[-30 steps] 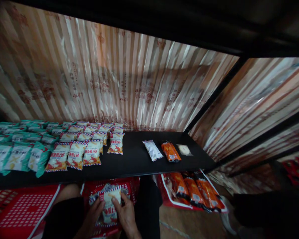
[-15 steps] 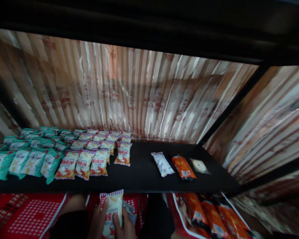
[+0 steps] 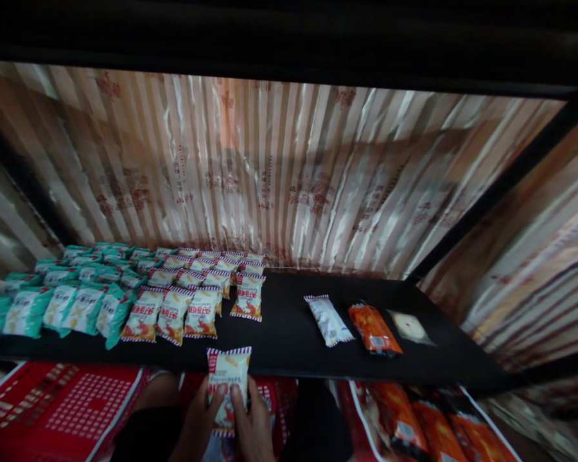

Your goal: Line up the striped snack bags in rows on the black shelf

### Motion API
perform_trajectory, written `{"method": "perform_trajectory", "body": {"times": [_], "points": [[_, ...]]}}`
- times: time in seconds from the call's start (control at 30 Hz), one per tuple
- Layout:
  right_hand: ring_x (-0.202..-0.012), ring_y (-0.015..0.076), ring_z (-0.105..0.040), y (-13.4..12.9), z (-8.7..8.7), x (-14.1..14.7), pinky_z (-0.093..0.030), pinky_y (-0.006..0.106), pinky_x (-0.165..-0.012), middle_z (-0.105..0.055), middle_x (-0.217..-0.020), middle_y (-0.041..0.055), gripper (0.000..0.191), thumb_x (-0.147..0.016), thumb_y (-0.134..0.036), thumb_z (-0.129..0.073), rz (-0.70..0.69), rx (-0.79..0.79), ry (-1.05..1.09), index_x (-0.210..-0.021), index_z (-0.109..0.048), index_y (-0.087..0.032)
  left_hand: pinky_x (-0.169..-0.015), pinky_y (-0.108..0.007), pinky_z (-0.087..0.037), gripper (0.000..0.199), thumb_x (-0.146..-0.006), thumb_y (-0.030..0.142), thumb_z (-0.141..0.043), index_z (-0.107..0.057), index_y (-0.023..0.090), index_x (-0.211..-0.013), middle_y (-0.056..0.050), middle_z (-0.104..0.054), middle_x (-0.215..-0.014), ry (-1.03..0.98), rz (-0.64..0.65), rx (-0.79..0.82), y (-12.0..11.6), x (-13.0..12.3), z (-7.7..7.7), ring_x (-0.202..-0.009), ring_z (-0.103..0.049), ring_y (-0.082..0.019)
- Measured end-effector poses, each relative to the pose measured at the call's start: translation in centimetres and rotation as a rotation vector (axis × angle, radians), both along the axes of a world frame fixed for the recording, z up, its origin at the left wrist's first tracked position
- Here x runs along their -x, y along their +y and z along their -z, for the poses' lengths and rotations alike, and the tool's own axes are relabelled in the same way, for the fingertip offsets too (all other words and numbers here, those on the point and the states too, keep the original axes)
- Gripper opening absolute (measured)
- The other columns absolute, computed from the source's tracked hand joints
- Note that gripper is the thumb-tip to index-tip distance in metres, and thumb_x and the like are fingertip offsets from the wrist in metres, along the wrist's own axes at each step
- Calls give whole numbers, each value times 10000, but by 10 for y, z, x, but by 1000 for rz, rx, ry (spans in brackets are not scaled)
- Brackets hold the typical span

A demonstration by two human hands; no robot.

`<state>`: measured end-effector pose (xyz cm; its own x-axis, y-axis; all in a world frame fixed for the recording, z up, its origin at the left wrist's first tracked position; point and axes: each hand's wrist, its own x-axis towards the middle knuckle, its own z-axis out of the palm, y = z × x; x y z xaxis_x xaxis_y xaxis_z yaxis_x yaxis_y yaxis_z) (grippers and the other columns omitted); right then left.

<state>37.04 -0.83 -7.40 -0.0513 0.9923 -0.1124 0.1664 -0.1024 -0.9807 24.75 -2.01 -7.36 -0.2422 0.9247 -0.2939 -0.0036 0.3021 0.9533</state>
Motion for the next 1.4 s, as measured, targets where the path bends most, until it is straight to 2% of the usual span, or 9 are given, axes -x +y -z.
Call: {"method": "perform_trajectory", "body": {"times": [0.1, 0.2, 0.47, 0.57, 0.7, 0.83, 0.97, 1.13, 1.4], "points": [[-964, 236, -631, 0, -2, 0, -496, 326, -848, -671, -1082, 88, 469, -796, -530, -519, -37, 15, 85, -1123, -590, -201, -821, -328, -485, 633, -677, 643, -515, -576, 140, -1056, -125, -678, -1028, -2, 30, -25, 5, 3, -3, -963, -621, -272], [-914, 235, -644, 1, -4, -2, -510, 328, -810, -683, -1046, 91, 434, -796, -500, -541, -73, 13, 125, -1093, -601, -190, -801, -333, -486, 607, -703, 614, -506, -562, 129, -1064, -123, -681, -998, 10, 62, -36, 10, 5, -6, -932, -630, -270], [-841, 233, -647, 19, -6, 1, -511, 293, -735, -706, -961, 77, 456, -751, -516, -556, 43, -71, -50, -1047, -643, -181, -885, -343, -464, 641, -761, 526, -506, -438, 112, -1246, -151, -607, -1167, 77, -9, -130, 23, 3, 2, -1053, -591, -253], [-805, 222, -650, 28, -5, -2, -512, 289, -713, -711, -938, 66, 450, -749, -511, -553, 57, -93, -62, -1049, -641, -188, -915, -373, -455, 584, -811, 439, -477, -392, 111, -1287, -171, -553, -1229, 215, -2, -252, 28, 3, 6, -1094, -565, -244], [-799, 230, -652, 42, -2, -9, -516, 300, -700, -711, -932, 75, 463, -748, -525, -549, 81, -81, -63, -1043, -639, -180, -1011, -434, -378, 512, -839, 332, -428, -389, 108, -1298, -179, -468, -1315, 465, -28, -373, 25, -1, 10, -1230, -444, -260], [-810, 248, -649, 55, 2, -16, -517, 324, -710, -709, -935, 84, 488, -732, -537, -561, 167, -86, -53, -1048, -636, -173, -1051, -435, -345, 485, -869, 284, -361, -365, 133, -1330, -149, -411, -1379, 582, 74, -383, 18, -10, 16, -1291, -371, -240], [-782, 250, -650, 65, 5, -19, -516, 330, -704, -713, -901, 86, 500, -725, -543, -564, 205, -89, -49, -1040, -641, -162, -1061, -435, -339, 482, -890, 256, -316, -338, 125, -1353, -145, -397, -1397, 637, 203, -437, 21, -16, 25, -1305, -354, -223], [-777, 243, -646, 69, 7, -19, -509, 318, -689, -711, -899, 78, 478, -743, -532, -548, 192, -83, -74, -1040, -645, -169, -1063, -432, -338, 492, -893, 229, -311, -310, 118, -1372, -145, -376, -1417, 688, 246, -482, 33, -17, 32, -1318, -333, -221], [-858, 231, -618, 92, 7, -15, -478, 322, -779, -681, -965, 100, 421, -770, -467, -539, 223, -190, -117, -1010, -651, -139, -1082, -413, -314, 497, -895, 199, -290, -289, 89, -1380, -151, -341, -1437, 778, 261, -530, 52, -17, 29, -1342, -287, -205]]}}
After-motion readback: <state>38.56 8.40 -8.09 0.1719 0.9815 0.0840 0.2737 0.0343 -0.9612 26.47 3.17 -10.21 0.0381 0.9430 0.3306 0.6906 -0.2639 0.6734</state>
